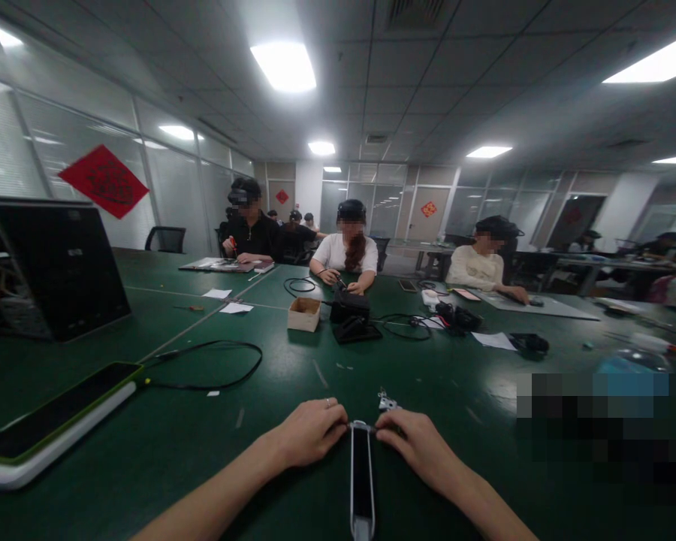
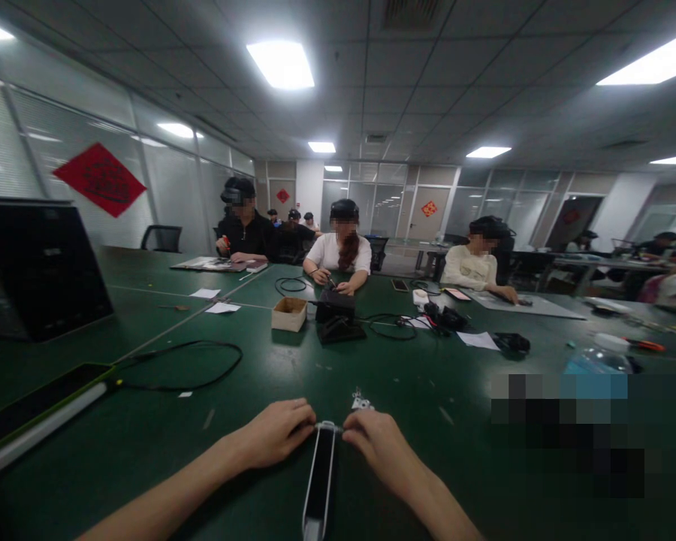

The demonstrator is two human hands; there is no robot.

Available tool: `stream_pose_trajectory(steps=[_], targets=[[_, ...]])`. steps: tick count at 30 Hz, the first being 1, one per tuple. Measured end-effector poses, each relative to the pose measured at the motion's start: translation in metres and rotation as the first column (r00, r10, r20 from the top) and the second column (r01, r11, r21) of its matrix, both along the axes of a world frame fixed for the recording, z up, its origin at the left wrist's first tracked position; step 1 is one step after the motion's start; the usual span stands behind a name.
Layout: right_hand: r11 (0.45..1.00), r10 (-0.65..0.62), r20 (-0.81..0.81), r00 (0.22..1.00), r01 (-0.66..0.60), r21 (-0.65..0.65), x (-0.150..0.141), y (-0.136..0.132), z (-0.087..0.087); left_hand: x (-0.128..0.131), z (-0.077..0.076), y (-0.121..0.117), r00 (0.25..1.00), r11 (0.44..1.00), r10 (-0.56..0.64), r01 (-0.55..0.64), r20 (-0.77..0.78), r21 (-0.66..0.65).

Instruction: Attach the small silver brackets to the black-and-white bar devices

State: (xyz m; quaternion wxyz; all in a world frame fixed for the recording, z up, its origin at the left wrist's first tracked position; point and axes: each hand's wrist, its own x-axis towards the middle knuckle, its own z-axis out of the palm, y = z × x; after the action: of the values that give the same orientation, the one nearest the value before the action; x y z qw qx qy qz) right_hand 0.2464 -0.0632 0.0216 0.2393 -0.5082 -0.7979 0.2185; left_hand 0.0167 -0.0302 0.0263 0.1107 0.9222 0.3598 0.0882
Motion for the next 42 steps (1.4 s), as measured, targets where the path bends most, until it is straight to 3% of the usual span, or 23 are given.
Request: stream_pose_trajectory(steps=[10, 42], targets=[[0.999, -0.017, -0.023, 1.0, 0.018, 0.047, -0.004, 0.002, -0.01, 0.0, -0.001, 0.001, 1.0, 1.0, -0.007, 0.007, 0.02, 0.006], [0.962, 0.072, 0.125, 0.99, -0.102, 0.254, 0.003, 0.003, -0.005, 0.0, -0.011, 0.016, 0.994, 0.996, -0.088, 0.088, 0.059, -0.001]])
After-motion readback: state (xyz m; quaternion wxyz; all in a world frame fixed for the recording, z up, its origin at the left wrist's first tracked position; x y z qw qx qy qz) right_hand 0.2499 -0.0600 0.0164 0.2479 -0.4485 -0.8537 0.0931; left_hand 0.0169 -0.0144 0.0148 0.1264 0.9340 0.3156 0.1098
